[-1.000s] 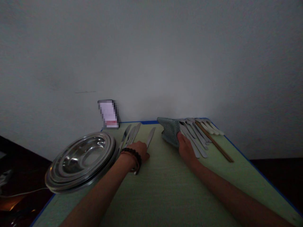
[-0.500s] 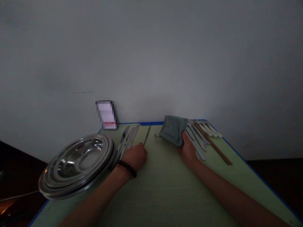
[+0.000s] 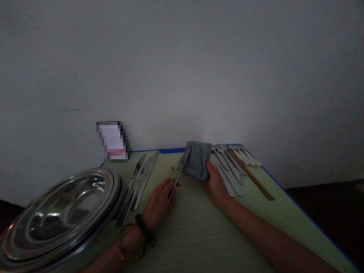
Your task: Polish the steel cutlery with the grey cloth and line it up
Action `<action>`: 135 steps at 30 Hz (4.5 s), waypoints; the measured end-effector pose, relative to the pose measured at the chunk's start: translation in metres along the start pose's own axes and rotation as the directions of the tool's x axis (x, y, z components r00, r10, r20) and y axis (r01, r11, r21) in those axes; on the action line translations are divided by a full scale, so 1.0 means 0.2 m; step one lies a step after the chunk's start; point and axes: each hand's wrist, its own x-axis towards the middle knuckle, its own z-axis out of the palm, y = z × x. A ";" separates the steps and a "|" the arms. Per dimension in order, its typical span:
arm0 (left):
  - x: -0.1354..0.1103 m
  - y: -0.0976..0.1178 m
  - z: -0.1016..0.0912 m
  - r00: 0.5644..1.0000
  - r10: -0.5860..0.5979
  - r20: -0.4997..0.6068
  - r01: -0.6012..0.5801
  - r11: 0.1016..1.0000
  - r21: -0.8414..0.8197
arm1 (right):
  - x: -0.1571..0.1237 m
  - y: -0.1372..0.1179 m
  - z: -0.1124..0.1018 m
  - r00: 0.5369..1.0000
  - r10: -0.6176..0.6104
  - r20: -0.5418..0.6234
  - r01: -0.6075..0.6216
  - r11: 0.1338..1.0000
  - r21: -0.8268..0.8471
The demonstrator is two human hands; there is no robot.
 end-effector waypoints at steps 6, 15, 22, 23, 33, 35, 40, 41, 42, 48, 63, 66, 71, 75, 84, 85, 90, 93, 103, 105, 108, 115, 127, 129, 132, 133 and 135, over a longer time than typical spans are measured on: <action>0.00 0.00 -0.01 0.997 -0.042 0.057 0.040 0.999 0.036 | 0.02 -0.07 0.02 0.972 0.201 0.124 -0.236 0.830 0.505; -0.01 -0.01 -0.01 0.970 -0.075 0.231 0.057 0.995 0.085 | 0.02 -0.08 0.02 0.934 0.319 0.161 -0.348 0.710 0.612; -0.01 -0.01 -0.02 0.968 -0.051 0.244 0.019 0.991 0.132 | 0.01 -0.11 0.02 0.932 0.266 0.247 -0.359 0.775 0.520; -0.01 -0.01 -0.02 0.969 -0.040 0.244 0.004 0.989 0.148 | 0.01 -0.11 0.01 0.929 0.255 0.267 -0.360 0.787 0.500; -0.03 0.00 -0.01 0.952 0.102 0.288 -0.228 0.865 0.447 | -0.01 -0.05 -0.01 0.889 0.202 0.411 -0.308 0.928 0.209; -0.04 0.00 -0.01 0.946 0.110 0.306 -0.257 0.829 0.496 | -0.01 -0.05 -0.01 0.888 0.199 0.414 -0.301 0.933 0.197; -0.04 0.00 0.00 0.939 0.114 0.325 -0.288 0.775 0.563 | -0.02 -0.08 0.00 0.891 0.170 0.422 -0.294 0.923 0.249; -0.04 0.00 0.00 0.938 0.113 0.328 -0.292 0.768 0.570 | -0.02 -0.07 0.00 0.893 0.169 0.418 -0.295 0.920 0.258; -0.04 0.00 0.00 0.937 0.113 0.330 -0.294 0.764 0.575 | -0.03 -0.07 0.00 0.896 0.175 0.409 -0.301 0.916 0.267; -0.04 0.02 0.00 0.938 0.132 0.320 -0.305 0.752 0.585 | -0.03 -0.08 0.03 0.921 0.278 0.274 -0.366 0.858 0.360; -0.06 0.00 0.01 0.918 0.155 0.364 -0.359 0.713 0.602 | 0.01 -0.09 0.02 0.949 0.302 0.094 -0.303 0.781 0.546; -0.06 0.00 0.00 0.936 0.127 0.329 -0.301 0.772 0.559 | 0.00 -0.09 0.02 0.944 0.283 0.171 -0.331 0.809 0.487; -0.05 0.01 0.00 0.945 0.117 0.306 -0.258 0.842 0.474 | -0.02 -0.08 0.01 0.926 0.232 0.296 -0.323 0.894 0.311; -0.05 0.02 0.00 0.947 0.126 0.296 -0.257 0.850 0.460 | -0.03 -0.08 0.00 0.913 0.198 0.358 -0.301 0.917 0.261; -0.05 0.03 -0.04 0.869 0.073 0.489 -0.261 0.908 0.327 | 0.01 -0.08 0.02 0.940 0.321 0.120 -0.334 0.782 0.527; -0.05 0.03 -0.04 0.864 0.070 0.498 -0.269 0.901 0.340 | 0.02 -0.08 0.02 0.940 0.330 0.087 -0.321 0.767 0.556; -0.06 0.02 -0.01 0.889 0.105 0.445 -0.358 0.766 0.534 | 0.05 -0.07 0.01 0.922 0.385 0.050 -0.322 0.687 0.651; -0.07 0.01 0.01 0.905 0.107 0.412 -0.359 0.712 0.603 | 0.06 -0.10 0.00 0.917 0.380 0.121 -0.364 0.676 0.641; -0.06 0.00 0.00 0.905 0.103 0.414 -0.349 0.736 0.580 | 0.04 -0.09 0.00 0.915 0.390 0.102 -0.371 0.716 0.591; -0.06 0.00 0.00 0.901 0.110 0.419 -0.363 0.722 0.589 | 0.04 -0.08 0.00 0.913 0.399 0.079 -0.364 0.716 0.595; -0.07 0.01 0.00 0.893 0.114 0.435 -0.374 0.725 0.578 | 0.04 -0.09 0.00 0.920 0.390 0.048 -0.337 0.721 0.605; -0.06 0.01 0.00 0.932 0.079 0.353 -0.266 0.810 0.522 | 0.00 -0.09 0.01 0.938 0.314 0.144 -0.345 0.830 0.437; -0.06 0.01 0.00 0.948 0.075 0.308 -0.225 0.844 0.486 | 0.01 -0.09 0.02 0.933 0.300 0.201 -0.361 0.790 0.496; -0.07 0.01 0.00 0.948 0.083 0.308 -0.227 0.854 0.469 | 0.03 -0.11 0.01 0.924 0.330 0.192 -0.372 0.660 0.653; -0.07 0.03 0.00 0.952 0.085 0.295 -0.204 0.893 0.402 | 0.05 -0.13 -0.01 0.900 0.380 0.211 -0.398 0.521 0.755; -0.07 0.03 -0.01 0.955 0.075 0.286 -0.183 0.909 0.373 | 0.05 -0.13 -0.01 0.893 0.398 0.210 -0.404 0.502 0.765; -0.06 0.04 -0.01 0.965 0.059 0.255 -0.136 0.946 0.295 | 0.05 -0.14 -0.02 0.879 0.427 0.210 -0.420 0.490 0.764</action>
